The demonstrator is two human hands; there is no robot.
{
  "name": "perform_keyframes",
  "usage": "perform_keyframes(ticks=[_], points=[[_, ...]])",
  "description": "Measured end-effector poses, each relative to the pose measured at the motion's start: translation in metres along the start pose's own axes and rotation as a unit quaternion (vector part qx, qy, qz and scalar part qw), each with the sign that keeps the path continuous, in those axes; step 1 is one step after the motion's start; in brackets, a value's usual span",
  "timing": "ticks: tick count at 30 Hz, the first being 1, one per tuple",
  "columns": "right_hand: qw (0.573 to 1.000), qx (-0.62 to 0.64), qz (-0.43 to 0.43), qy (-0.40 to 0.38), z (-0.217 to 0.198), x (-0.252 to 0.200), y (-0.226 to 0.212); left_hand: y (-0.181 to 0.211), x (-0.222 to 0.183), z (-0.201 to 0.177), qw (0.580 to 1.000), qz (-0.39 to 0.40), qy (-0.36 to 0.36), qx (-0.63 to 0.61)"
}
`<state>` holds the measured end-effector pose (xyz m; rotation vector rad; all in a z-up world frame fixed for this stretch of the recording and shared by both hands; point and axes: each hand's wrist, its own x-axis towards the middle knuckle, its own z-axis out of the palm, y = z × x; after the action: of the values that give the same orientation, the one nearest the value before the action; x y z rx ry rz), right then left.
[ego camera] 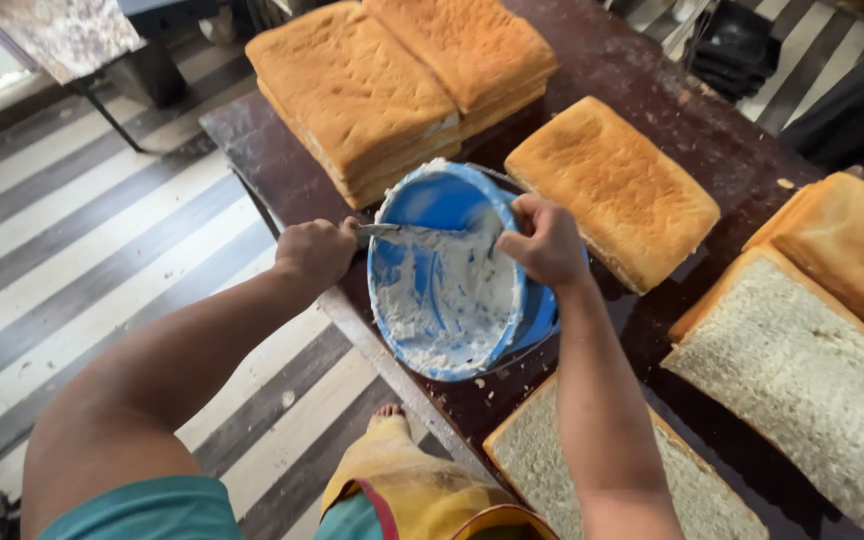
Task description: The person scoops white cream from a blue bucket with a spatula and spreads it over the cut face of large rectangular sponge cake sheets on a work table. They then fold the creamed sheet over onto another sheet and stack the assembled cake blocks, repeating the process on additional sheets.
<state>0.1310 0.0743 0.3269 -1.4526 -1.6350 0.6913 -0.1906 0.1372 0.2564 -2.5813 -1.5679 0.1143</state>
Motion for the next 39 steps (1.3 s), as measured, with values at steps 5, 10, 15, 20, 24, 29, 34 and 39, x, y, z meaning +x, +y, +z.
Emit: perform_keyframes(ticks=[5,10,15,20,24,29,34,39], points=[[0.993,0.111,0.034,-0.01,-0.012,-0.019,0.02,0.03,-0.022,-0.015,0.98,-0.012,-0.169,-0.108],[0.996,0.09,-0.007,0.01,-0.023,-0.039,0.017,0.049,-0.051,-0.033,0.95,0.016,-0.267,-0.163],[0.997,0.07,-0.01,0.018,-0.021,-0.056,0.025,0.051,-0.068,-0.005,0.901,0.01,-0.367,-0.231],[0.992,0.108,-0.04,0.047,-0.013,-0.069,0.019,0.074,-0.091,-0.01,0.817,0.002,-0.482,-0.317],[0.992,0.098,-0.053,0.059,-0.015,-0.077,0.02,0.088,-0.111,-0.025,0.77,-0.029,-0.488,-0.411],[0.989,0.109,-0.045,0.085,-0.021,-0.091,0.037,0.092,-0.138,-0.017,0.671,0.01,-0.476,-0.568],[0.967,0.177,-0.034,0.183,-0.031,-0.101,0.062,0.084,-0.141,-0.068,0.623,-0.005,-0.444,-0.644],[0.877,0.361,0.001,0.316,-0.021,-0.102,0.064,0.071,-0.138,-0.06,0.648,-0.01,-0.371,-0.665]])
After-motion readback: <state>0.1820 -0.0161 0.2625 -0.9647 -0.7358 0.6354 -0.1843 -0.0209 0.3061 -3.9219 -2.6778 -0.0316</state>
